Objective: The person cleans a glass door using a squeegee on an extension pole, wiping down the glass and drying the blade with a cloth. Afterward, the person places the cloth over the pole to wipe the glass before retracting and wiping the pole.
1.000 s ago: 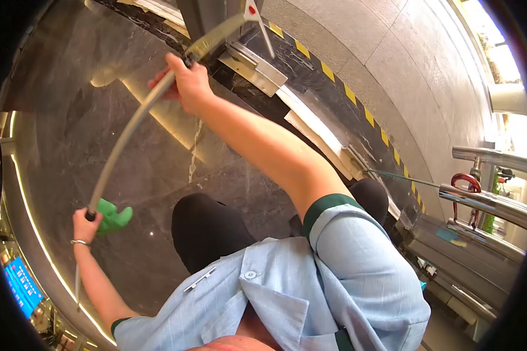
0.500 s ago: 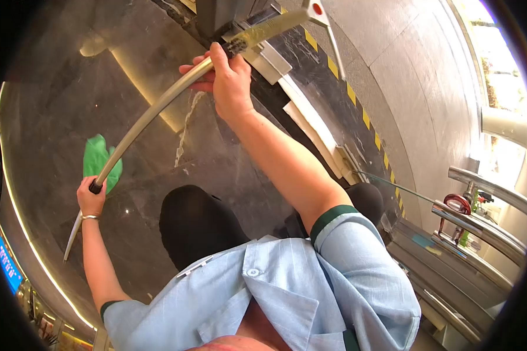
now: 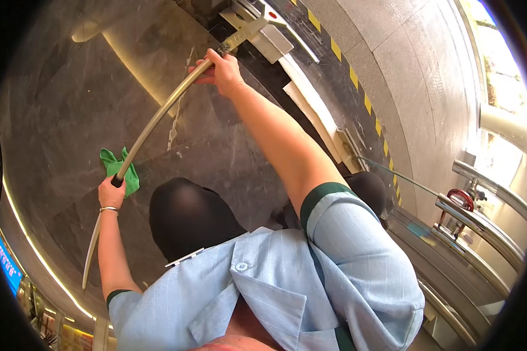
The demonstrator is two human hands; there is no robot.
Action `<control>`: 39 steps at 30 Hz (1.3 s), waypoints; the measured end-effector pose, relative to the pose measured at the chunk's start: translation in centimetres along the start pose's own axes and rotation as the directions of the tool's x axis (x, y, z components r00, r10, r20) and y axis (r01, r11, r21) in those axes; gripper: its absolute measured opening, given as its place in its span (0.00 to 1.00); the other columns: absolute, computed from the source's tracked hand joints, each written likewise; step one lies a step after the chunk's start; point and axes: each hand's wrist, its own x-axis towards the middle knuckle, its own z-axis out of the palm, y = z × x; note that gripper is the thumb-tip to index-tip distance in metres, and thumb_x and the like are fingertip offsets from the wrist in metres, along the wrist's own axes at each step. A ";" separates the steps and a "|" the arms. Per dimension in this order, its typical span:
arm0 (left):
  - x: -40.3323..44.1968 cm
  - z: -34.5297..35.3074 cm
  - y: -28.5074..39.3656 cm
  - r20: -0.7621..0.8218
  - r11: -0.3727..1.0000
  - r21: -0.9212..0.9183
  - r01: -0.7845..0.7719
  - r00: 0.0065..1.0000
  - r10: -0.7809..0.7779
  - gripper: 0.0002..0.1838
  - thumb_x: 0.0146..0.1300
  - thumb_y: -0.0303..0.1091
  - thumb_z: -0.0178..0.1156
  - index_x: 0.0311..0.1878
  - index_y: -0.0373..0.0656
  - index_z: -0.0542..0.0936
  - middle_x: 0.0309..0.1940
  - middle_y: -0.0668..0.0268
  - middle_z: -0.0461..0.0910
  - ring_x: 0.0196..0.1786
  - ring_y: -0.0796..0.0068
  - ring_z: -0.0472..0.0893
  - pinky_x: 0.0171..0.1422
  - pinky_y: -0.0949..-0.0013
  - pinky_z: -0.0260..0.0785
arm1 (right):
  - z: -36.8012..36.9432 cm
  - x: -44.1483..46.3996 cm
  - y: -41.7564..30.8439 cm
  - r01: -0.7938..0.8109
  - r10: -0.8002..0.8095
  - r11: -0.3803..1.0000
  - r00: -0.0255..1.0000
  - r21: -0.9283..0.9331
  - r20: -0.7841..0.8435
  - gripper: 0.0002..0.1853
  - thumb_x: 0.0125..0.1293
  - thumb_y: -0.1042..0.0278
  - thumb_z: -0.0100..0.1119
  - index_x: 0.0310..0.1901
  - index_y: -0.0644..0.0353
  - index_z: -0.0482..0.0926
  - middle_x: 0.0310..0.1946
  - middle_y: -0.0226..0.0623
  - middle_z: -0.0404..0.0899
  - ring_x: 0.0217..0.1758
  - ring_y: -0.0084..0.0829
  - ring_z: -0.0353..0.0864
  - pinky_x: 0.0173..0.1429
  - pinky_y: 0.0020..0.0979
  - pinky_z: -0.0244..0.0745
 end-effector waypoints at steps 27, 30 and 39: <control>-2.5 -11.8 7.9 -0.256 0.873 0.056 -0.484 0.838 0.481 0.14 0.49 0.23 0.63 0.41 0.45 0.78 0.37 0.60 0.76 0.41 0.53 0.78 0.42 0.58 0.71 | 5.4 -8.6 -1.8 -0.106 0.126 0.959 0.990 0.263 -0.060 0.09 0.67 0.66 0.54 0.36 0.64 0.71 0.33 0.38 0.77 0.47 0.44 0.83 0.51 0.49 0.80; -2.7 -10.3 8.7 -0.192 0.887 -0.009 -0.461 0.872 0.451 0.08 0.53 0.26 0.62 0.38 0.43 0.79 0.34 0.58 0.78 0.38 0.50 0.78 0.39 0.56 0.71 | 9.0 -11.1 -1.7 -0.100 0.105 0.968 0.994 0.229 -0.011 0.13 0.67 0.62 0.57 0.39 0.65 0.70 0.36 0.40 0.79 0.40 0.43 0.86 0.40 0.41 0.84; -9.4 -12.4 8.6 0.031 0.898 -0.354 -0.262 0.956 0.291 0.11 0.63 0.34 0.61 0.37 0.34 0.80 0.27 0.56 0.79 0.29 0.68 0.78 0.36 0.66 0.70 | 11.8 -12.7 4.2 0.537 0.391 0.584 0.472 -0.609 0.791 0.43 0.54 0.58 0.72 0.68 0.66 0.61 0.64 0.50 0.67 0.69 0.42 0.65 0.68 0.36 0.66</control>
